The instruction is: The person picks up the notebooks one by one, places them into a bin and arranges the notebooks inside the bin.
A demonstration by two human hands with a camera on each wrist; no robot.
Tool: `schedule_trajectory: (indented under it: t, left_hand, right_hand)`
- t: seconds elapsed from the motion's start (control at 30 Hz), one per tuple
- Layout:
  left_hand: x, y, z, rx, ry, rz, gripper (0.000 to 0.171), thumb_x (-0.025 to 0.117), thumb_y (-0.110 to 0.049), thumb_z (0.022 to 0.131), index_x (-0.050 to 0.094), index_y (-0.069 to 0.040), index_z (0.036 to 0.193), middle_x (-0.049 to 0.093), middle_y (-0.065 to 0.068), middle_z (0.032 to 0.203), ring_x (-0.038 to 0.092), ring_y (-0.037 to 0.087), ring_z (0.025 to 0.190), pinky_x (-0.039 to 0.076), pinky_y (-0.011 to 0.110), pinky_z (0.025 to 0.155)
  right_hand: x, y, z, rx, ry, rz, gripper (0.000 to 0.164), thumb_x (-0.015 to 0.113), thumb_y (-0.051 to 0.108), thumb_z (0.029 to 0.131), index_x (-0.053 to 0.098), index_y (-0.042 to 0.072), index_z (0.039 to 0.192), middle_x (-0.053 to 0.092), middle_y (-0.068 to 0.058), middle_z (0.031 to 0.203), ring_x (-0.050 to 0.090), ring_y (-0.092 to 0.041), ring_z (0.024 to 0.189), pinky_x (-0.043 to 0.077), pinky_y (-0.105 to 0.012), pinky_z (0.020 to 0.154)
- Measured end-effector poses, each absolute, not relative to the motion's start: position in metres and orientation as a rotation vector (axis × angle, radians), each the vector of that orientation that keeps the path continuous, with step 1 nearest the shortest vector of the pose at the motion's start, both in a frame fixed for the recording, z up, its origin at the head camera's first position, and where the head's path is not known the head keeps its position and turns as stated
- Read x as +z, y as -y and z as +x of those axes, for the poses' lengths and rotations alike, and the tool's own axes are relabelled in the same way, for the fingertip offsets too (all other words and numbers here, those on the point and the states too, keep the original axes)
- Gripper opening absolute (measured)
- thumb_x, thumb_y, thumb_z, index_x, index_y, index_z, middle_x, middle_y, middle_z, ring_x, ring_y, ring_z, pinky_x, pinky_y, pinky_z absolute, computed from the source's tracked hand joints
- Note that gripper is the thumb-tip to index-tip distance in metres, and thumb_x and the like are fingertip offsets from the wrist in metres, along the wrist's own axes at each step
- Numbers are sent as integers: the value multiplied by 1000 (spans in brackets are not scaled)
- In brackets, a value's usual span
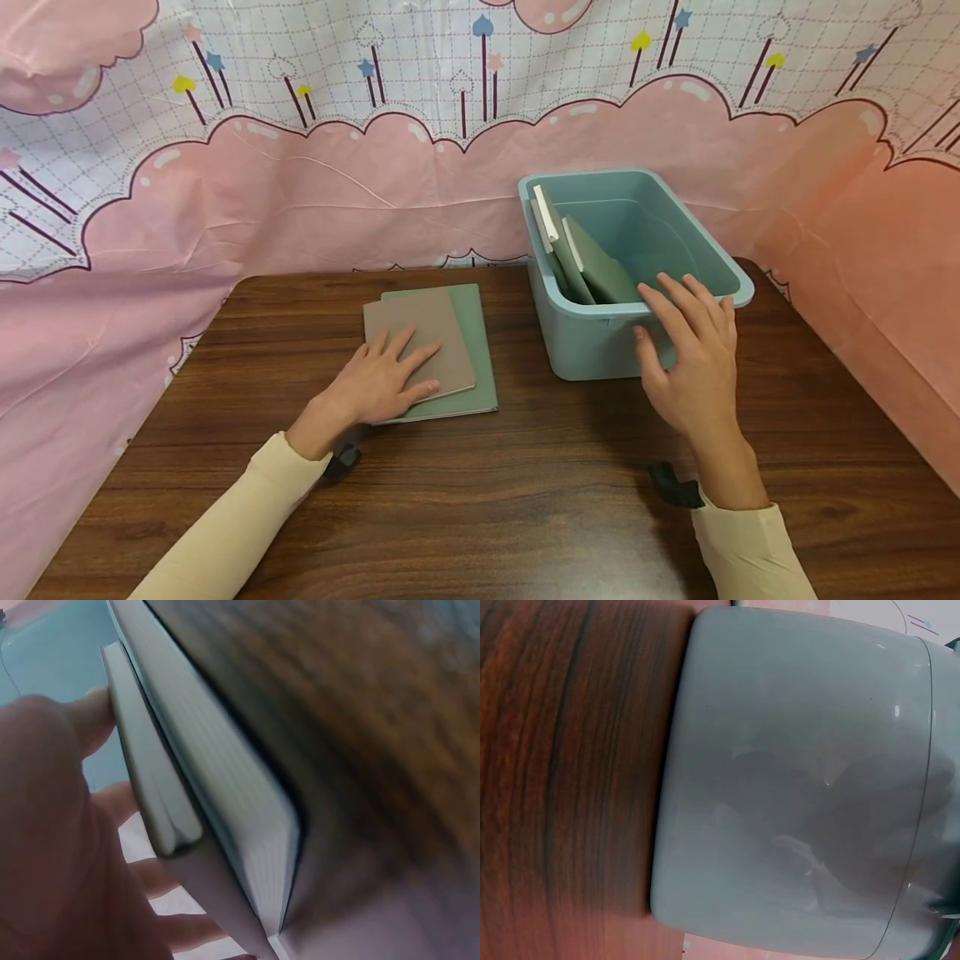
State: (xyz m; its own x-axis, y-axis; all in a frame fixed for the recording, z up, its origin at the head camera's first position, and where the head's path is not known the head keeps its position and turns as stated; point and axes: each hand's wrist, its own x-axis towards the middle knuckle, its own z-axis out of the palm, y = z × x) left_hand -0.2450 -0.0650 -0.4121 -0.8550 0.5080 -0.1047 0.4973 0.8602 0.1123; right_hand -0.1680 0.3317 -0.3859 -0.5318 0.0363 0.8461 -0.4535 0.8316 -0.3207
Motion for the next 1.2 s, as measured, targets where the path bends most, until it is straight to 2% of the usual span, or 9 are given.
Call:
schedule_trajectory:
  t: [0.17, 0.4, 0.6, 0.73, 0.87, 1.03, 1.1, 1.2]
  left_hand:
    - [-414, 64, -244, 108, -2889, 774, 75, 37, -72, 106, 20, -39, 170, 8, 17, 180, 9, 56, 162, 23, 73, 126]
    - [-413, 63, -243, 43, -2877, 781, 87, 44, -79, 100, 16, -37, 171, 7, 19, 179, 8, 57, 162, 25, 72, 126]
    - [-411, 61, -242, -6, -2874, 800, 87, 45, -77, 101, 17, -33, 172, 10, 23, 178, 13, 61, 159, 25, 67, 128]
    - [-409, 58, -241, -47, -2882, 821, 86, 46, -74, 102, 20, -30, 171, 15, 26, 176, 19, 64, 156, 30, 64, 127]
    - [-407, 56, -237, -99, -2908, 840, 83, 46, -71, 103, 25, -27, 171, 21, 27, 175, 28, 64, 153, 42, 64, 119]
    - [-406, 52, -233, -199, -2956, 901, 78, 46, -67, 106, 31, -22, 169, 31, 28, 170, 42, 63, 146, 62, 57, 92]
    - [-406, 51, -232, -235, -2974, 935, 76, 46, -64, 107, 34, -21, 168, 36, 29, 168, 49, 62, 142, 65, 53, 78]
    - [-406, 50, -230, -302, -3007, 1001, 72, 48, -61, 108, 41, -18, 165, 44, 31, 163, 58, 60, 132, 66, 51, 74]
  right_hand:
    - [-386, -331, -168, 644, 2043, 307, 46, 70, 16, 90, 73, 11, 136, 65, -18, 147, 48, -38, 150, 10, -71, 129]
    - [-387, -331, -167, 649, 2046, 306, 47, 71, 15, 90, 73, 11, 136, 65, -18, 147, 47, -37, 151, 10, -71, 129]
    - [-386, -331, -167, 645, 2042, 310, 47, 70, 16, 90, 72, 10, 136, 65, -18, 147, 48, -38, 150, 10, -71, 129]
    - [-385, -330, -167, 647, 2041, 311, 46, 70, 15, 90, 73, 10, 136, 65, -18, 147, 48, -38, 150, 10, -71, 129]
    - [-385, -330, -168, 647, 2037, 316, 46, 71, 14, 90, 73, 10, 136, 66, -18, 147, 48, -38, 150, 10, -71, 129]
    - [-385, -330, -169, 639, 2024, 328, 45, 72, 13, 90, 73, 9, 135, 66, -20, 145, 49, -40, 149, 10, -73, 128]
    - [-386, -330, -169, 640, 2024, 327, 46, 71, 13, 90, 73, 8, 135, 66, -20, 145, 49, -40, 149, 10, -73, 128]
    - [-386, -330, -169, 643, 2025, 326, 46, 72, 13, 90, 73, 8, 135, 66, -20, 145, 48, -39, 149, 10, -73, 128]
